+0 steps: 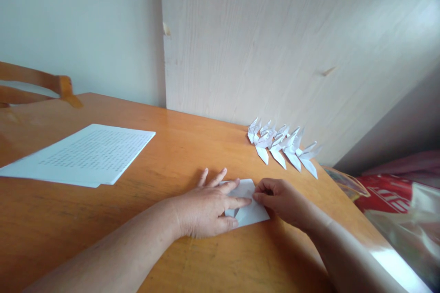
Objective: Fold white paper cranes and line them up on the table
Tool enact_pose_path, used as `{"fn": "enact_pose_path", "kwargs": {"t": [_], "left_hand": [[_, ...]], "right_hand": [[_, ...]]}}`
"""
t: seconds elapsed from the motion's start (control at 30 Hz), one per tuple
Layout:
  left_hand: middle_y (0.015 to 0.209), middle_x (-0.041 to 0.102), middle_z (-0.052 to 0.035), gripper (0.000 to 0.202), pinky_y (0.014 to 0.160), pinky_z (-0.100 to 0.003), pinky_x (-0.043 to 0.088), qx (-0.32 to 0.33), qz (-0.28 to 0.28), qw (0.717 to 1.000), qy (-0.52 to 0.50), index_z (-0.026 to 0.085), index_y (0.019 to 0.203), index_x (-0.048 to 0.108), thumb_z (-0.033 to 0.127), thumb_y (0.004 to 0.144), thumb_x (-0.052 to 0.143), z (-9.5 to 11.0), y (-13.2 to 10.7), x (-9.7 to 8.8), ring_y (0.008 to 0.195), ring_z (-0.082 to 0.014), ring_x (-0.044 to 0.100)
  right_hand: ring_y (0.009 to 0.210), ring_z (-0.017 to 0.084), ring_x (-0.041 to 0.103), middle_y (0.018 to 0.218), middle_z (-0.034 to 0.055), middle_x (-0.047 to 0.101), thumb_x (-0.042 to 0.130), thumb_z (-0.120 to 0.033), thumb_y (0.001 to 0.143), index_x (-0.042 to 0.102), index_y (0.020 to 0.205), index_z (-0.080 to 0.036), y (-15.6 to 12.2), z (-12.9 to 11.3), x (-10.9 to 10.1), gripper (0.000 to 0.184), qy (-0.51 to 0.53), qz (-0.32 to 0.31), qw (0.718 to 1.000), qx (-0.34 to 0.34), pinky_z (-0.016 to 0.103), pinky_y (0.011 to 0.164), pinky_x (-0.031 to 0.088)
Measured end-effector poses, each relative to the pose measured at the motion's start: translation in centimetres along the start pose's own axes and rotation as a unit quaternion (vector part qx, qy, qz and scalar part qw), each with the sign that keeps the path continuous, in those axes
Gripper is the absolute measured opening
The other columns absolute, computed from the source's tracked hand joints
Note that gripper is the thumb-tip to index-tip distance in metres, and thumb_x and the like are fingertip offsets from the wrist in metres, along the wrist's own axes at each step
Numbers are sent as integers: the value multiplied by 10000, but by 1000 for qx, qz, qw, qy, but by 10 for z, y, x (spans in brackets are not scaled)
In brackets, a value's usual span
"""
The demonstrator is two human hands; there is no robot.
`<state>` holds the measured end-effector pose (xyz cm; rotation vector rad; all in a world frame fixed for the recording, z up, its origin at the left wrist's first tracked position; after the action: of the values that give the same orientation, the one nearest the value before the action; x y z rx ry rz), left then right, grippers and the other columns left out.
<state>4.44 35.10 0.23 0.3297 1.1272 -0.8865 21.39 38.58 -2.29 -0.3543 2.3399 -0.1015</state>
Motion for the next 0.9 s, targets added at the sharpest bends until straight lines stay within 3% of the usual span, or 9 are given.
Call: {"fn": "enact_pose_path", "kwargs": {"t": [0.33,0.57,0.7,0.9], "left_hand": [[1651,117,-10,516,1051,-770,-94,8,0,1000,-2,504,1449,386,507,941,477,1,1,0,1477,-416,-128],[1653,95,22,608,1083,-765,-48,31,10,999,-4,423,1517,296,433,938,479,6,1,-1,1485,-393,-141],[1638,176,68,663,1123,-728,-38,61,16,998,-7,413,1543,213,347,932,463,13,3,-1,1494,-350,-141],[1616,261,55,593,1117,-725,-70,44,-16,999,-12,390,1529,278,380,954,422,12,4,1,1502,-341,-116]], "right_hand": [[567,139,522,624,-9,602,590,-282,808,614,748,-193,3,-1,-1,110,-62,27,998,3,243,497,353],[571,137,526,632,-5,611,602,-294,803,610,754,-194,5,2,-1,112,-80,36,996,2,242,497,340],[589,137,519,659,-5,608,624,-276,780,600,768,-191,7,1,-3,89,-78,35,996,-4,241,500,341],[600,135,531,682,-1,624,634,-265,773,595,777,-191,9,-2,-6,84,-82,30,996,-13,241,520,354]]}}
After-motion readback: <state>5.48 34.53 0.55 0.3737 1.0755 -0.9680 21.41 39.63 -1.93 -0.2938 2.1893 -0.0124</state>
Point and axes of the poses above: each hand's wrist, its own y-axis towards the middle knuckle, its own x-axis out of the palm, z = x × y, the point moved 8 cm from there along y, towards the middle knuckle
